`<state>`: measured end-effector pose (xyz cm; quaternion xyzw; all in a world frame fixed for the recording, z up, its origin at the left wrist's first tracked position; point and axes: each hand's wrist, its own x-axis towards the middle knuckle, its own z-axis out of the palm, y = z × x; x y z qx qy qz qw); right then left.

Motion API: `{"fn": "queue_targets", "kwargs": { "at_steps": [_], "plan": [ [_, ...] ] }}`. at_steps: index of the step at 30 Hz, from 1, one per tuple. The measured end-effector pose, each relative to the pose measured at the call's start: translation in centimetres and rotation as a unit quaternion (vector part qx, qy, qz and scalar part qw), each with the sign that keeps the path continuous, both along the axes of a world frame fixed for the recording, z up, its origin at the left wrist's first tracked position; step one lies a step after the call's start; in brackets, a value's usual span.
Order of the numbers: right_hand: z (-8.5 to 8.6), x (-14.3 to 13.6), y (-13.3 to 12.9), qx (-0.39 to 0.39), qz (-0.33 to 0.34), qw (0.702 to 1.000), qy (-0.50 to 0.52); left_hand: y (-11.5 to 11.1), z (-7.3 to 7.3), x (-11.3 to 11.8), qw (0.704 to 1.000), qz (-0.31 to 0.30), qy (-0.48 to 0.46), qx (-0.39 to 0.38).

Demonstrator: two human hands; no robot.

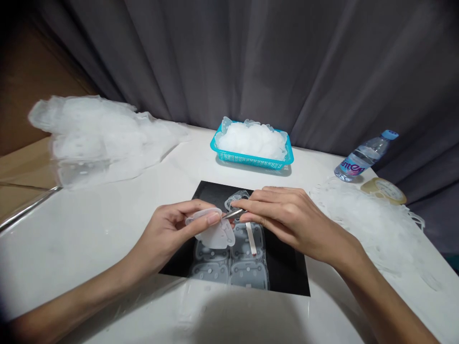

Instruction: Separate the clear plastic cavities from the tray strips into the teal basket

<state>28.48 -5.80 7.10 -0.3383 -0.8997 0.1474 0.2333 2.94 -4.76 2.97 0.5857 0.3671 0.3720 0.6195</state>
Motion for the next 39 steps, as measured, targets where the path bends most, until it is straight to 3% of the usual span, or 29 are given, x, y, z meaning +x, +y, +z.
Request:
{"fn": "queue_targets", "kwargs": {
  "at_steps": [39],
  "plan": [
    [-0.05,0.40,0.18,-0.037,0.010,0.999,0.005,-0.08,-0.14,0.06,0.999,0.011,0.024,0.023]
  ]
}}
